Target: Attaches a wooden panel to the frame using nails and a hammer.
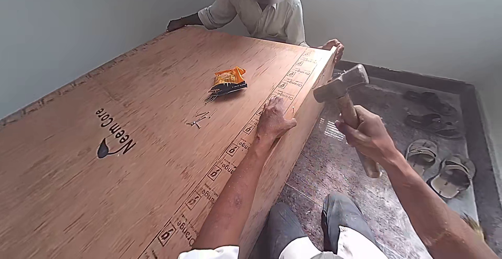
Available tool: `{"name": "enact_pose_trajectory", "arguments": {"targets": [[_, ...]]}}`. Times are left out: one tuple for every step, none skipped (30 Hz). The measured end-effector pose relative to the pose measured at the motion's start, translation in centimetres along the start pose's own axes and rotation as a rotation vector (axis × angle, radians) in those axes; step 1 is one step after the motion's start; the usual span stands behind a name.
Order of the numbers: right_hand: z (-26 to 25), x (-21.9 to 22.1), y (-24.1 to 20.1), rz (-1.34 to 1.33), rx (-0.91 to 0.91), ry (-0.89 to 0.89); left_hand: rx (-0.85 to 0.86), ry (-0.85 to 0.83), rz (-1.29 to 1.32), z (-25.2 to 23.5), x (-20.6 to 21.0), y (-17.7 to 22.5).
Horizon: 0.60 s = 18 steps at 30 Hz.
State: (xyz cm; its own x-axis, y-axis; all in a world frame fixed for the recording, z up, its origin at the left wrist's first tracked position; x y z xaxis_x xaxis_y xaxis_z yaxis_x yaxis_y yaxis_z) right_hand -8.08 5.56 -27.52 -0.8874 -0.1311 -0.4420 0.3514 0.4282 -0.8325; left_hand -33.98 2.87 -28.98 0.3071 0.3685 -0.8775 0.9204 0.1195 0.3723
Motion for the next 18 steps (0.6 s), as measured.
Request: {"name": "enact_pose_trajectory", "arguments": {"targets": [[-1.1, -1.1, -2.4, 0.038, -0.081, 0.017, -0.021, 0.0, -0.003, -0.1, 0.0, -0.1], [-2.1, -1.9, -5.0, 0.083, -0.147, 0.045, -0.037, -0.007, -0.006, -0.2, 0.1, -0.1], [-2.8, -2.5, -7.4, 0.116, -0.209, 0.075, -0.045, -0.018, -0.012, -0.2, 0.2, -0.1], [-3.4, -2.8, -9.5, 0.133, -0.259, 0.104, -0.05, -0.032, -0.018, -0.2, 0.3, -0.2], [-3.9, -2.9, -11.2, 0.147, -0.292, 0.131, -0.049, -0.044, -0.024, -0.3, 0.3, -0.2], [-4.4, -2.6, -12.2, 0.17, -0.294, 0.147, -0.046, -0.052, -0.032, -0.2, 0.4, -0.2], [-4.9, -1.8, -12.5, 0.241, -0.271, 0.136, -0.046, -0.061, -0.039, -0.3, 0.4, -0.2], [-5.3, -0.8, -12.1, 0.354, -0.234, 0.069, -0.046, -0.072, -0.043, -0.4, 0.4, -0.2], [-5.4, 0.5, -10.9, 0.486, -0.174, -0.055, -0.043, -0.08, -0.043, -0.4, 0.5, -0.2], [-5.6, 2.0, -9.1, 0.619, -0.094, -0.222, -0.035, -0.071, -0.043, -0.5, 0.5, -0.2], [-5.5, 3.2, -7.3, 0.713, -0.034, -0.358, -0.025, -0.056, -0.046, -0.5, 0.5, -0.1], [-5.3, 3.7, -6.1, 0.735, -0.013, -0.409, -0.019, -0.068, -0.058, -0.4, 0.6, 0.0], [-5.5, 3.5, -6.0, 0.704, -0.023, -0.402, -0.017, -0.072, -0.071, -0.5, 0.2, 0.3], [-5.7, 2.9, -6.8, 0.665, -0.05, -0.365, -0.021, -0.073, -0.075, -0.6, 0.0, 0.4], [-5.2, 2.0, -8.0, 0.608, -0.083, -0.304, -0.024, -0.083, -0.069, -0.3, 0.1, 0.4], [-5.1, 0.8, -9.5, 0.527, -0.142, -0.205, -0.022, -0.082, -0.062, -0.3, 0.1, 0.3], [-5.3, -0.5, -11.1, 0.411, -0.216, -0.088, -0.026, -0.081, -0.058, -0.5, 0.0, 0.2], [-5.5, -1.7, -12.4, 0.291, -0.261, 0.029, -0.03, -0.089, -0.061, -0.5, 0.2, 0.1]]}}
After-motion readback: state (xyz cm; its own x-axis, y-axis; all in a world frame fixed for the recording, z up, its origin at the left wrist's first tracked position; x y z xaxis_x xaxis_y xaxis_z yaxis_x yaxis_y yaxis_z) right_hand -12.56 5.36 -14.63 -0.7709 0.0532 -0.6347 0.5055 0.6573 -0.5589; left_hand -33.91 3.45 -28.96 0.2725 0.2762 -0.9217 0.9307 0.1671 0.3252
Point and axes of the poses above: each hand's wrist, its own z-axis away from the middle knuckle, its own x-axis out of the palm, y = z × x, the point moved 4 cm from there along -z, towards the middle knuckle, and after that the axes turned 9 degrees about y, right-handed, at the moved point
